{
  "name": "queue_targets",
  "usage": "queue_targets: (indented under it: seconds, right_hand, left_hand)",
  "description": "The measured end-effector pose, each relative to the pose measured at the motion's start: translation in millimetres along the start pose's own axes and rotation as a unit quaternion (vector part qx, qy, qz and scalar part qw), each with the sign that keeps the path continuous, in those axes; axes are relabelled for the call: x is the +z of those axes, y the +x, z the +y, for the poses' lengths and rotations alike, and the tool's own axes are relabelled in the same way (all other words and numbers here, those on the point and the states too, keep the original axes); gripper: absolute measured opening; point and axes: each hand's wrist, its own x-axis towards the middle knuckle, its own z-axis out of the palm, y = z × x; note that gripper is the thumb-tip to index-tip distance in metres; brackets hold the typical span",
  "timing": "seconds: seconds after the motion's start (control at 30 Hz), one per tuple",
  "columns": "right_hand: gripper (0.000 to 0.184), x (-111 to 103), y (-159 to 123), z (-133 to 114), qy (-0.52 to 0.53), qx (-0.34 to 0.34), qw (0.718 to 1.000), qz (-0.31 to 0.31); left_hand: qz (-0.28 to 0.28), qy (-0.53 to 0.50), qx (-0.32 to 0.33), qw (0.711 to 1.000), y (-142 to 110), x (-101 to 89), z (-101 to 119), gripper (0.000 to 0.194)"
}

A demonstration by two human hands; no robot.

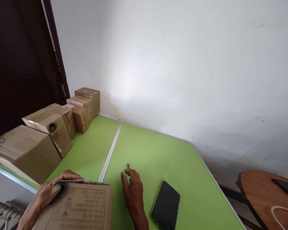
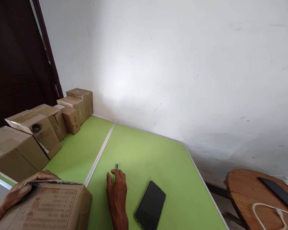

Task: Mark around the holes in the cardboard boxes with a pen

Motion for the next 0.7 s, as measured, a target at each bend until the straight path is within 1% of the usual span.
queue_targets:
  seconds: [0.1, 0.23, 0.4, 0.5, 0.6, 0.7]
  right_hand:
    - [0.043, -9, -6, -1, 0.01, 0.016, 1.0, -0.008]
    - [0.051, -18, -10, -12, 0.024, 0.024, 0.999, -0.019]
    - [0.054, -20, -12, -32, 0.035, 0.018, 0.999, -0.036]
    - [0.056, -17, -14, -37, 0.04, 0.014, 0.998, -0.045]
    - [0.058, -12, -15, -38, 0.046, 0.014, 0.997, -0.066]
    - [0.056, -9, -13, -38, 0.053, 0.023, 0.994, -0.091]
  left_hand:
    - [-0.004, -0.044, -0.029, 0.999, -2, -1.6, 1, 0.079]
    - [-0.019, -0.093, -0.031, 0.995, -10, 0.4, -3, 0.076]
    - [-0.052, -0.161, 0.009, 0.986, -21, 7.1, -6, 0.071]
    - [-0.064, -0.203, 0.041, 0.976, -29, 11.5, -5, 0.061]
    - [-0.055, -0.224, 0.056, 0.972, -42, 16.2, 0, 0.053]
    - [-0.032, -0.237, 0.065, 0.969, -53, 20.2, 9, 0.048]
